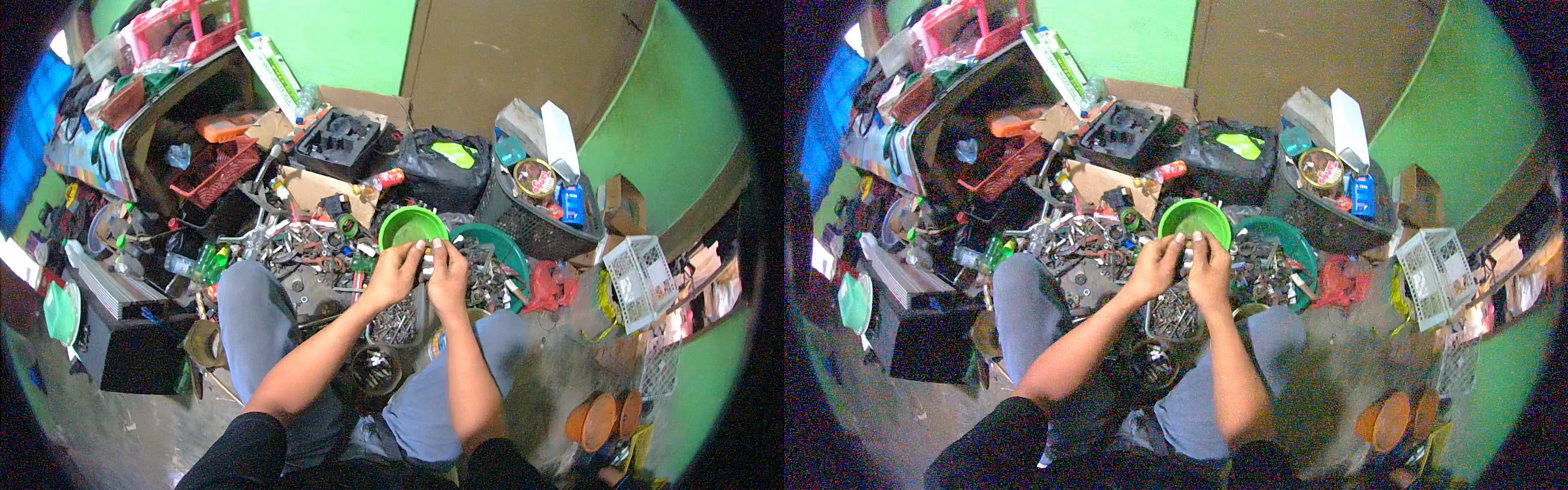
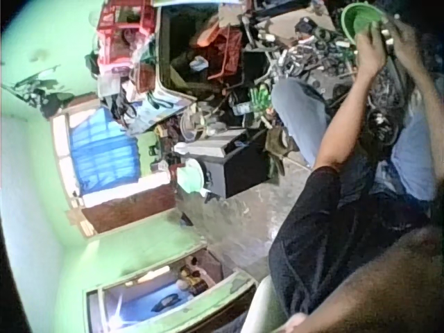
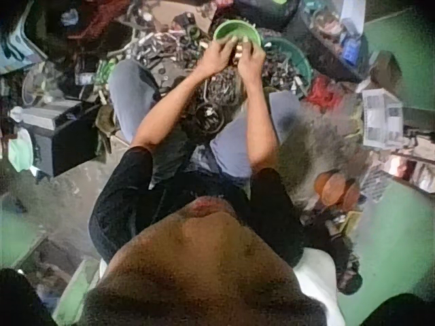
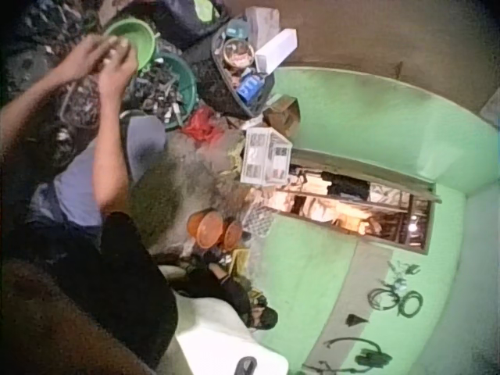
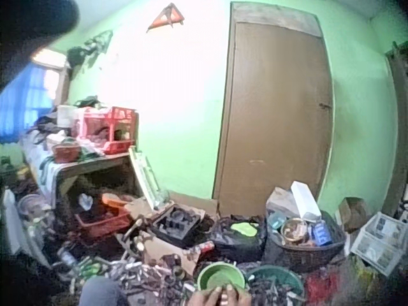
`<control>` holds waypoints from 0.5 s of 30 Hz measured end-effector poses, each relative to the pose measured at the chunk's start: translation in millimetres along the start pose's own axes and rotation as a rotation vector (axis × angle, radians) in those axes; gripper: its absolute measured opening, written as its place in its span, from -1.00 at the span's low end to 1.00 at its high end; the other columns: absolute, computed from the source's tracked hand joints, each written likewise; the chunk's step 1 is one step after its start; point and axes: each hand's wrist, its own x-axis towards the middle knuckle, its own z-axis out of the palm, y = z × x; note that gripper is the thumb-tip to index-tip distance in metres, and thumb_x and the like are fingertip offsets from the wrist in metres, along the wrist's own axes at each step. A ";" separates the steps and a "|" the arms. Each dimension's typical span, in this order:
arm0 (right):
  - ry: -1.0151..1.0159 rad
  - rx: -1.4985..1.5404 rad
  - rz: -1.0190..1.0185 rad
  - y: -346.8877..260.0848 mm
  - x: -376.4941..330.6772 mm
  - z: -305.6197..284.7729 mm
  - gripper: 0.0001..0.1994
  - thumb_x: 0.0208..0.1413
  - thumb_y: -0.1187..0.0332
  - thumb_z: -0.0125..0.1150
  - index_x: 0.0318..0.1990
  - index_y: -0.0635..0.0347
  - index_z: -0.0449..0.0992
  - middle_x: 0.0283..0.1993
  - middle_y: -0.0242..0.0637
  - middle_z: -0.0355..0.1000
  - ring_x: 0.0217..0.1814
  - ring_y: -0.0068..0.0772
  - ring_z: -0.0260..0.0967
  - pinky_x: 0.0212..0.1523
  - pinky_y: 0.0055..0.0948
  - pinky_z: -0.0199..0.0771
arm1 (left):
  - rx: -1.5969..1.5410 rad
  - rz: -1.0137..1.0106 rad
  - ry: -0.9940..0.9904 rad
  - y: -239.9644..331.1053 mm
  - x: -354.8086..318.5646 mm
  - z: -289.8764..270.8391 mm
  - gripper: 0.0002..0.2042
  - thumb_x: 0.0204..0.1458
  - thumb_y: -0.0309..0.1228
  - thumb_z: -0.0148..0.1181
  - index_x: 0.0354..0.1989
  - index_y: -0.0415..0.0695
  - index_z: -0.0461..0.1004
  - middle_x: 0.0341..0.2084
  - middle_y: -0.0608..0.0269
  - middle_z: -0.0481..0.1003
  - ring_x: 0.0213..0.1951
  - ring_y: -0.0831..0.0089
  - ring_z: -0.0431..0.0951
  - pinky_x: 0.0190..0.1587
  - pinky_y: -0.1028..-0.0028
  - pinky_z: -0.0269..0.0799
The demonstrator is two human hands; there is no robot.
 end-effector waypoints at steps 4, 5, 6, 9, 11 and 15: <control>0.299 0.298 0.245 14.7 12.3 -54.9 -0.59 0.31 0.07 -0.11 -0.31 0.25 0.48 -0.54 -0.37 0.39 -0.67 -0.58 0.26 -0.71 -0.61 0.15 | -0.286 -0.392 -0.024 -0.2 5.6 -2.3 -0.48 0.31 -0.04 -0.21 -0.48 -0.27 0.40 -0.69 0.31 0.39 -0.61 0.55 0.35 -0.50 0.44 0.28; 0.449 0.407 0.329 10.7 14.6 -69.7 -0.59 0.30 0.05 -0.11 -0.30 0.24 0.47 -0.56 -0.39 0.36 -0.68 -0.59 0.23 -0.74 -0.63 0.09 | -0.353 -0.496 -0.061 -9.7 6.1 -9.6 -0.48 0.31 -0.04 -0.20 -0.43 -0.28 0.43 -0.65 0.30 0.42 -0.56 0.58 0.36 -0.46 0.46 0.31; 0.513 0.487 0.370 5.8 16.3 -87.9 -0.59 0.30 0.03 -0.11 -0.30 0.22 0.46 -0.57 -0.40 0.34 -0.71 -0.61 0.18 -0.76 -0.64 0.03 | -0.240 -0.469 -0.016 -22.7 6.3 -11.8 -0.48 0.31 -0.04 -0.20 -0.39 -0.28 0.46 -0.59 0.31 0.44 -0.51 0.58 0.38 -0.41 0.47 0.31; 0.614 0.804 0.465 18.7 13.1 -160.7 -0.62 0.29 0.03 -0.15 -0.27 0.16 0.42 -0.58 -0.42 0.23 -0.77 -0.64 -0.07 -0.78 -0.59 -0.09 | -0.144 -0.518 -0.023 -49.6 2.5 -7.6 -0.47 0.29 -0.02 -0.17 -0.24 -0.32 0.50 -0.47 0.37 0.44 -0.42 0.56 0.31 -0.28 0.50 0.26; 0.596 0.918 0.497 9.4 0.3 -189.8 -0.65 0.29 0.04 -0.14 -0.29 0.13 0.39 -0.58 -0.42 0.22 -0.78 -0.62 -0.11 -0.77 -0.59 -0.10 | 0.004 -0.504 -0.066 -38.7 -8.1 2.6 -0.47 0.28 -0.01 -0.13 -0.22 -0.36 0.49 -0.47 0.34 0.42 -0.39 0.51 0.30 -0.26 0.45 0.28; 0.655 0.835 0.524 19.0 -16.4 -231.3 -0.73 0.22 0.04 -0.02 -0.30 0.02 0.38 -0.53 -0.46 0.26 -0.71 -0.64 -0.03 -0.70 -0.60 -0.07 | 0.272 -0.322 -0.160 -85.4 -30.9 39.8 -0.46 0.24 -0.05 -0.05 0.04 -0.39 0.37 -0.20 -0.18 0.52 -0.14 0.10 0.53 0.01 0.28 0.34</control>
